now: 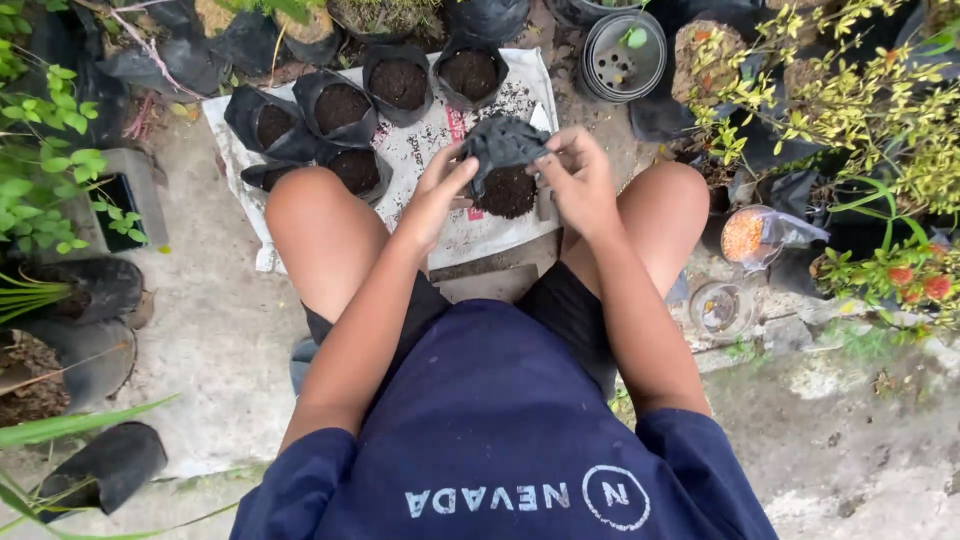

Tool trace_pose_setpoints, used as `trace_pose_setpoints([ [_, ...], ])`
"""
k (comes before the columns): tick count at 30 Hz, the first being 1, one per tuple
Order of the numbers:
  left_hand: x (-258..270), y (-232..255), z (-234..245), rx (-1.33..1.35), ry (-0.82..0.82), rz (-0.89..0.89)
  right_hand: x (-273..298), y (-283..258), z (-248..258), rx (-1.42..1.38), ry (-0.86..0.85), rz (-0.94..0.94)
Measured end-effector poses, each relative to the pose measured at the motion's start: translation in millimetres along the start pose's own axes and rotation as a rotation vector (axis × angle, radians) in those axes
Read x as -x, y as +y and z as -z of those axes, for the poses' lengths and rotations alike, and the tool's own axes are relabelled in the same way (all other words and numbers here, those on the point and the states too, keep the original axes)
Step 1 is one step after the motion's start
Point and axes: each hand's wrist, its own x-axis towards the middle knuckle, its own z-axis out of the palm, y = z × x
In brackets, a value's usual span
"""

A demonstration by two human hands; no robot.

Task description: A person is filling small black plastic polybags with soil using a hand trowel in a garden setting.

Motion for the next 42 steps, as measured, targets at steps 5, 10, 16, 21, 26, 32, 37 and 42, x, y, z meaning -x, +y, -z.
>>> trace_pose_setpoints([
  [5, 20.6, -15.3, 16.4, 0.188, 0.076, -0.048, 0.7, 10.8, -4.2, 0.151, -0.117, -0.004],
  [10, 9.0, -27.4, 40.5, 0.384, 0.102, -0.161, -8.9, 10.1, -2.4, 0.411, -0.197, 0.018],
  [16, 1.6, -14.1, 30.9, 0.58, 0.135, -0.133, -3.4, -20.6, 5.9, 0.617, -0.16, 0.265],
  [21, -26.0, -39.1, 44.8, 0.601, 0.067, -0.125, -12.8, -10.8, 37.1, 0.694, -0.094, 0.343],
  [26, -34.8, -39.8, 54.6, 0.508, 0.047, -0.168, 0.1, -48.0, 14.3, 0.614, -0.114, 0.214],
  [32, -32.1, -19.3, 53.6, 0.312, 0.121, -0.252, 4.0, -46.9, -12.0, 0.329, -0.101, 0.138],
  [37, -25.3, -9.3, 48.6, 0.066, 0.166, -0.259, -4.4, -50.2, -24.6, 0.624, -0.098, 0.241],
  [42, -36.3, -49.4, 58.6, 0.154, 0.2, -0.356, -8.5, -34.7, -25.1, 0.584, -0.135, 0.349],
])
